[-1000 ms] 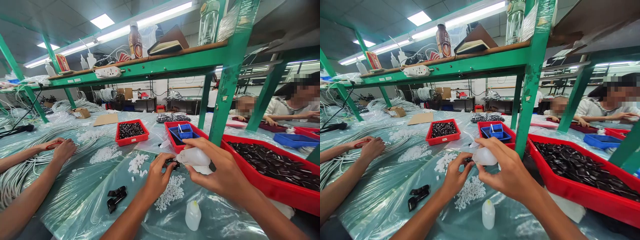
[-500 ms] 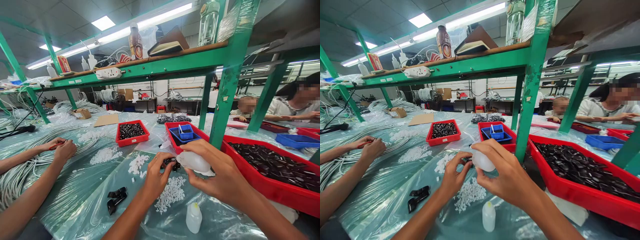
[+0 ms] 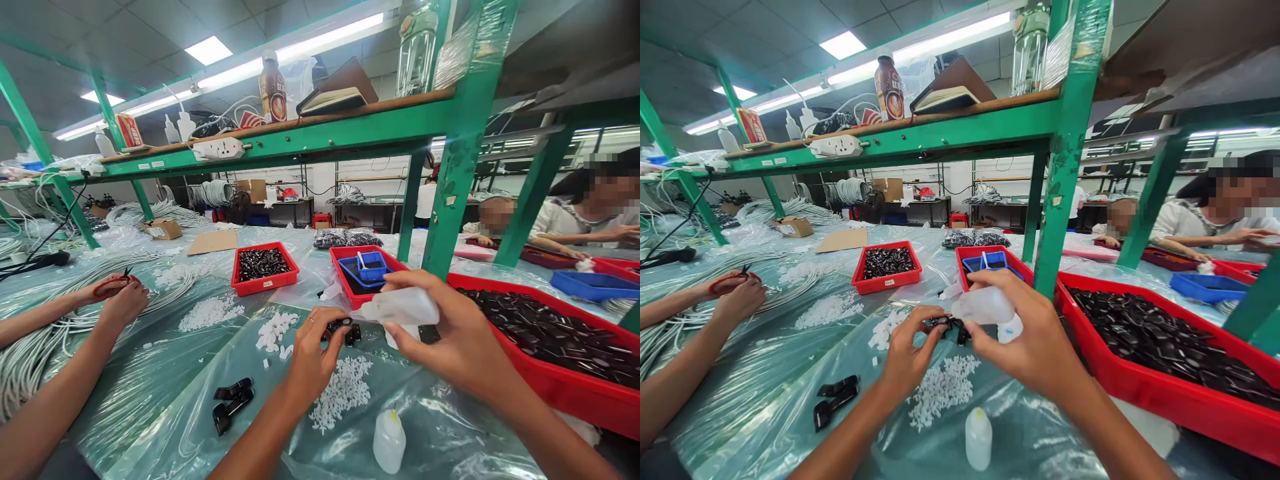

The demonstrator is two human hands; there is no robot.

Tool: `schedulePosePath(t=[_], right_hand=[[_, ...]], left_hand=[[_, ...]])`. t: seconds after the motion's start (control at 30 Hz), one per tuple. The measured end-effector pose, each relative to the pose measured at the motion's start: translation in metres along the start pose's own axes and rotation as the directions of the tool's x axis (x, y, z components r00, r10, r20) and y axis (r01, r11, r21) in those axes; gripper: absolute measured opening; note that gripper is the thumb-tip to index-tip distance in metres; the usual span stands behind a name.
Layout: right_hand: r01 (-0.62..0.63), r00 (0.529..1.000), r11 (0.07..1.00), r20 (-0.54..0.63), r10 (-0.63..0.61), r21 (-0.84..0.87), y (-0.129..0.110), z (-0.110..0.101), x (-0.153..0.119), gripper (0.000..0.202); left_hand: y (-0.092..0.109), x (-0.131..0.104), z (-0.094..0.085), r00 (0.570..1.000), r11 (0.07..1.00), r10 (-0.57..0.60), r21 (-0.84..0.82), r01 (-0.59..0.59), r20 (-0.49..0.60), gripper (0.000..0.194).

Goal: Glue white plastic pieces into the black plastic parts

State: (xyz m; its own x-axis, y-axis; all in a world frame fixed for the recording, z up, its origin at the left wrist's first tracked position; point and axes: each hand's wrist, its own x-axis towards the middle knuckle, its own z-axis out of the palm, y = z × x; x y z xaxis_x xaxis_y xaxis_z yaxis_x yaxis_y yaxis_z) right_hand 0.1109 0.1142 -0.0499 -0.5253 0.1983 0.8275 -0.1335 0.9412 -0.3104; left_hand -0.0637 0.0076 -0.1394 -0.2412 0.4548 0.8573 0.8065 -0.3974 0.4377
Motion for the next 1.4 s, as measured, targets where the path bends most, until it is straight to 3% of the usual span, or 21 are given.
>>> schedulePosePath(t=[0.13, 0.23, 0.53, 0.97, 1.4], right_hand=[[-0.291, 0.947, 0.913, -0.050, 0.317, 0.285, 0.019, 0.004, 0.003, 0.037], [-0.367, 0.915, 0.842, -0.013, 0.404, 0.395, 0.026, 0.009, 0.003, 0.039], [-0.286, 0.956, 0.887, 0.041, 0.291, 0.363, 0.021, 0.005, 0.000, 0.021], [-0.269, 0.958, 0.934, 0.163, 0.235, 0.236, 0.014, 0.006, -0.001, 0.026], [-0.009, 0.990, 1.000, 0.142, 0.007, 0.011, 0.001, 0.001, 0.001, 0.028]], left_hand=[[0.000, 0.000, 0.000, 1.000, 1.000, 0.005, -0.013, -0.005, -0.001, 0.013], [0.000, 0.000, 0.001, 0.999, 0.999, 0.030, -0.012, -0.031, -0.029, 0.014], [-0.002, 0.001, -0.001, 0.997, 0.999, 0.038, 0.021, -0.036, -0.072, 0.014], [0.000, 0.000, 0.000, 0.998, 0.999, 0.044, 0.030, -0.043, -0.041, 0.014], [0.000, 0.001, -0.001, 0.996, 0.995, 0.093, 0.049, -0.093, -0.008, 0.017]])
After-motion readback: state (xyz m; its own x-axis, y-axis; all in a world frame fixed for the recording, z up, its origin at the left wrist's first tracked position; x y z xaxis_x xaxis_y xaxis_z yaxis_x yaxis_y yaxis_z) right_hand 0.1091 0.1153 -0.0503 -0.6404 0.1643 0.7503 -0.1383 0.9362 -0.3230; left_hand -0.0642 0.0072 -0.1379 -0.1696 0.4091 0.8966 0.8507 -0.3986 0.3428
